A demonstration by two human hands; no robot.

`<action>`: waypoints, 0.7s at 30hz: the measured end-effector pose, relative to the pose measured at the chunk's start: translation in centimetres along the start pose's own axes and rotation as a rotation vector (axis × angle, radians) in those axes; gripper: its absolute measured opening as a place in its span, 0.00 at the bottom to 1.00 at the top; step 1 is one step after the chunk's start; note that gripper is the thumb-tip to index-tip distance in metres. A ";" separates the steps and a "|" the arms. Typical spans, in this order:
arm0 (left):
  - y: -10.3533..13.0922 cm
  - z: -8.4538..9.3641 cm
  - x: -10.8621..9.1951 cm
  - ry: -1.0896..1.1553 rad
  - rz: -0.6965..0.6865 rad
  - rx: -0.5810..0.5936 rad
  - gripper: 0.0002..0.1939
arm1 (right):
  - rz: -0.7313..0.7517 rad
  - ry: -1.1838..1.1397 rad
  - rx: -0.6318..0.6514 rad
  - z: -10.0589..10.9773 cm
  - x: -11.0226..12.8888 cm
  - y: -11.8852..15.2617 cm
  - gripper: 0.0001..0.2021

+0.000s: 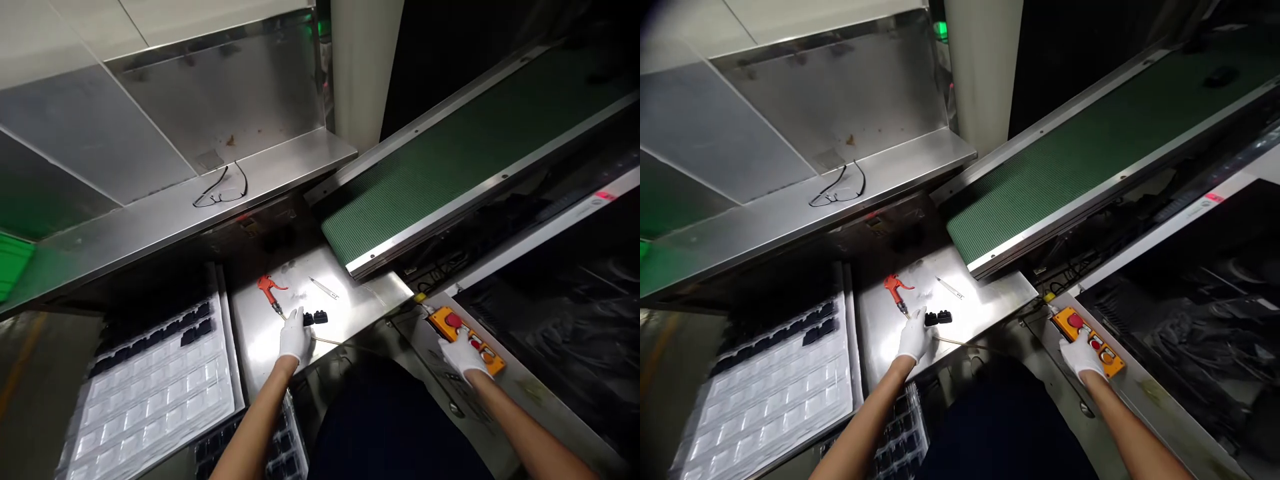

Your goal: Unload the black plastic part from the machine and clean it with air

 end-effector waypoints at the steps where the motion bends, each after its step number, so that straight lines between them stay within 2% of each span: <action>1: -0.8 -0.1 -0.3 0.011 -0.020 0.026 0.23 | 0.014 -0.015 0.004 -0.1 0.3 0.6 0.32; 4: -2.3 -0.4 -1.0 0.071 -0.036 0.097 0.17 | 0.112 -0.061 0.061 -1.2 1.1 3.4 0.29; 7: -3.4 0.0 -1.4 0.152 0.023 0.124 0.15 | 0.223 -0.090 0.177 -3.1 2.0 6.1 0.25; 9: -3.8 1.0 -1.5 0.230 0.098 0.102 0.16 | 0.293 -0.098 0.230 -3.6 3.1 7.3 0.23; 11: -3.4 2.6 -1.5 0.335 0.188 0.056 0.18 | 0.377 -0.114 0.248 -3.0 5.0 8.1 0.23; 14: -0.6 5.5 -2.5 0.550 0.281 0.030 0.19 | 0.573 -0.192 0.262 -0.2 9.9 9.7 0.24; 16: 2.5 7.4 -4.5 0.708 0.285 0.056 0.21 | 0.782 -0.273 0.264 2.7 14.4 11.7 0.28; 17: 4.1 8.2 -5.8 0.779 0.281 0.069 0.21 | 0.907 -0.316 0.253 4.5 16.8 13.1 0.31; 19: 7.0 9.7 -8.7 0.903 0.280 0.087 0.22 | 1.260 -0.432 0.116 8.6 21.3 16.6 0.36; 21: 9.0 10.9 -11.3 1.013 0.280 0.085 0.22 | 1.511 -0.540 0.048 11.9 24.5 19.8 0.38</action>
Point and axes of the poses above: each hand's wrist, its own y-axis away from the middle knuckle, its own z-axis out of the back of the hand, x = y × z, the point moved 6 cm from there along -y, towards the middle knuckle, and after that the axes turned 4 degrees about -x, right-handed, at the moved point
